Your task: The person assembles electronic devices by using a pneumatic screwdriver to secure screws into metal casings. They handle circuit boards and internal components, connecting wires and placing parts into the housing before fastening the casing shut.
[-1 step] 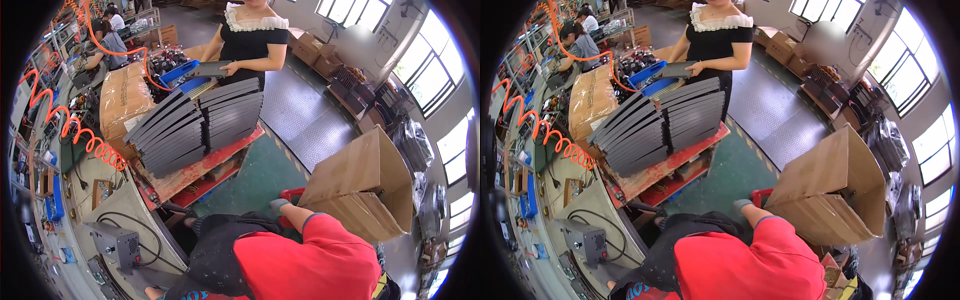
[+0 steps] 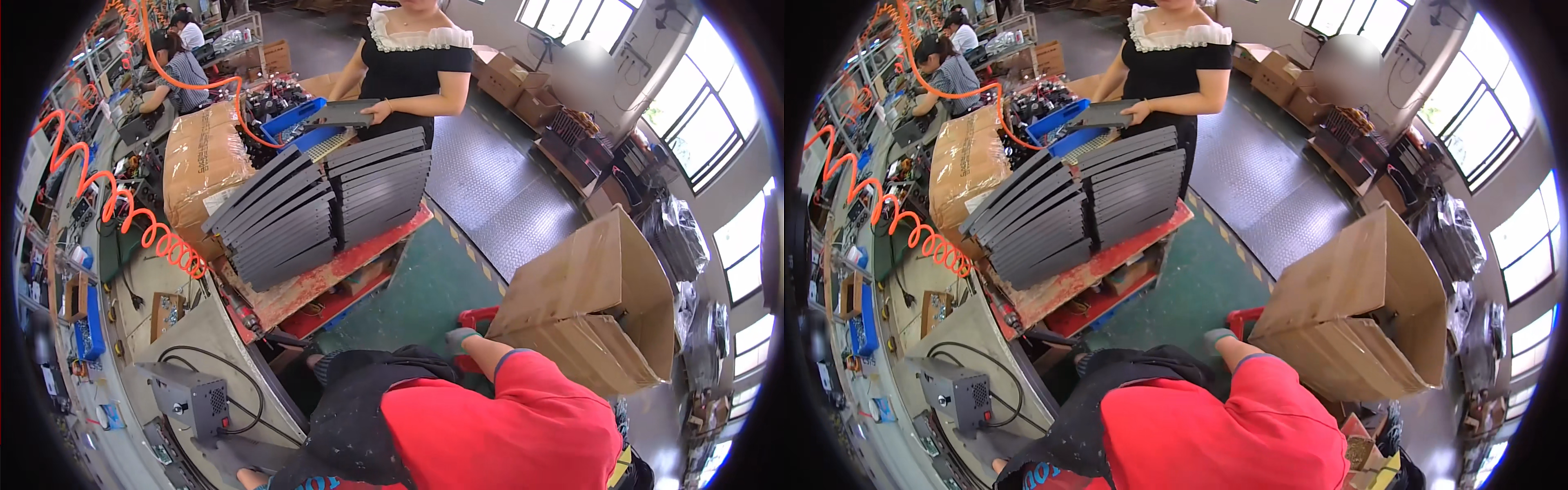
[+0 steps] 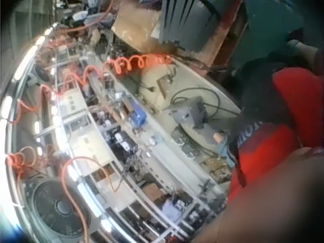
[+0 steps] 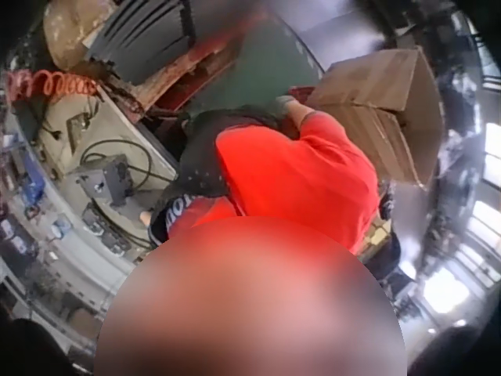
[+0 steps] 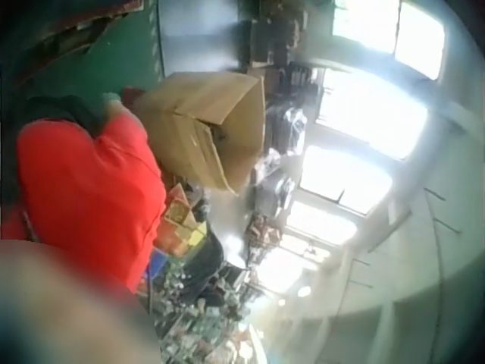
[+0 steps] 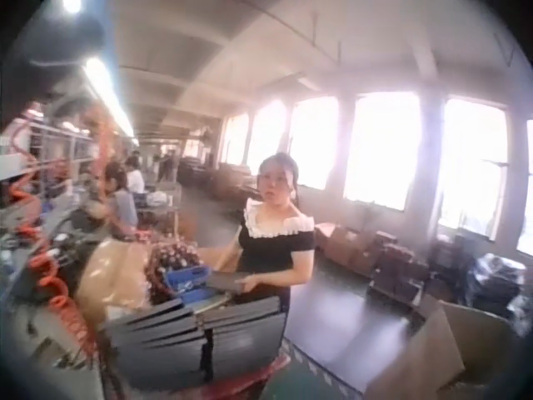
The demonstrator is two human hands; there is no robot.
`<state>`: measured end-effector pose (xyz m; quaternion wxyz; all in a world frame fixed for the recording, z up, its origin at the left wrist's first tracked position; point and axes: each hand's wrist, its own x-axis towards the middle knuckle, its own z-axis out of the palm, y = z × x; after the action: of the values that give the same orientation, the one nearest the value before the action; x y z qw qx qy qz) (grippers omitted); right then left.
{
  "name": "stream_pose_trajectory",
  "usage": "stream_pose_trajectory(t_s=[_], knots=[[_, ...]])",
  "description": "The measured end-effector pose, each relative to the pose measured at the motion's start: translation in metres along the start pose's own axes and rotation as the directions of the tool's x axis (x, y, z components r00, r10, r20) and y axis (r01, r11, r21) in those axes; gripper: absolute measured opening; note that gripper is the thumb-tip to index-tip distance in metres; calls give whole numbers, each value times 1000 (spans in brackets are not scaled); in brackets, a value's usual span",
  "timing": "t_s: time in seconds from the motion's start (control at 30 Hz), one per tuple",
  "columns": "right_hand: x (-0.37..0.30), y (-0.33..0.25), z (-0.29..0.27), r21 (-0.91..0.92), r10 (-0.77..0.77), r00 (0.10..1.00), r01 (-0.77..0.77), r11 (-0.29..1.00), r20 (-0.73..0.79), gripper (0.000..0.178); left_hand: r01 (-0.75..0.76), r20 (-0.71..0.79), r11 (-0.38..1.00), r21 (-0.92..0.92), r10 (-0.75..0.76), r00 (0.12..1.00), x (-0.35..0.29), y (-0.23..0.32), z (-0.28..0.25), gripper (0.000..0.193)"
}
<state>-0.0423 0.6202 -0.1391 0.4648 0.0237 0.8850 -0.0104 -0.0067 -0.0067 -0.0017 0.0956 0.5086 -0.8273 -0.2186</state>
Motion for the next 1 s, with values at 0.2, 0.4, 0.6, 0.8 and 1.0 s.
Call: stream_pose_trajectory(t_s=[0.2,0.4,0.6,0.8,1.0], knots=[[24,-11,6,-57,-64,990,71,996,128,34,-31,-4,999,-22,31,1000,2,-2,1,72],[27,-112,-108,74,-193,959,213,974,-209,34,-33,-10,999,-38,32,999,2,-5,1,72],[20,-158,-155,70,-313,917,339,938,-246,43,-20,-12,999,-42,19,1000,4,-3,1,72],[40,-118,-148,65,-218,956,234,970,-194,39,-64,-144,982,-176,39,989,22,-26,22,68],[25,-79,-148,218,24,984,14,976,-174,41,27,47,975,-223,-17,999,3,2,5,66]])
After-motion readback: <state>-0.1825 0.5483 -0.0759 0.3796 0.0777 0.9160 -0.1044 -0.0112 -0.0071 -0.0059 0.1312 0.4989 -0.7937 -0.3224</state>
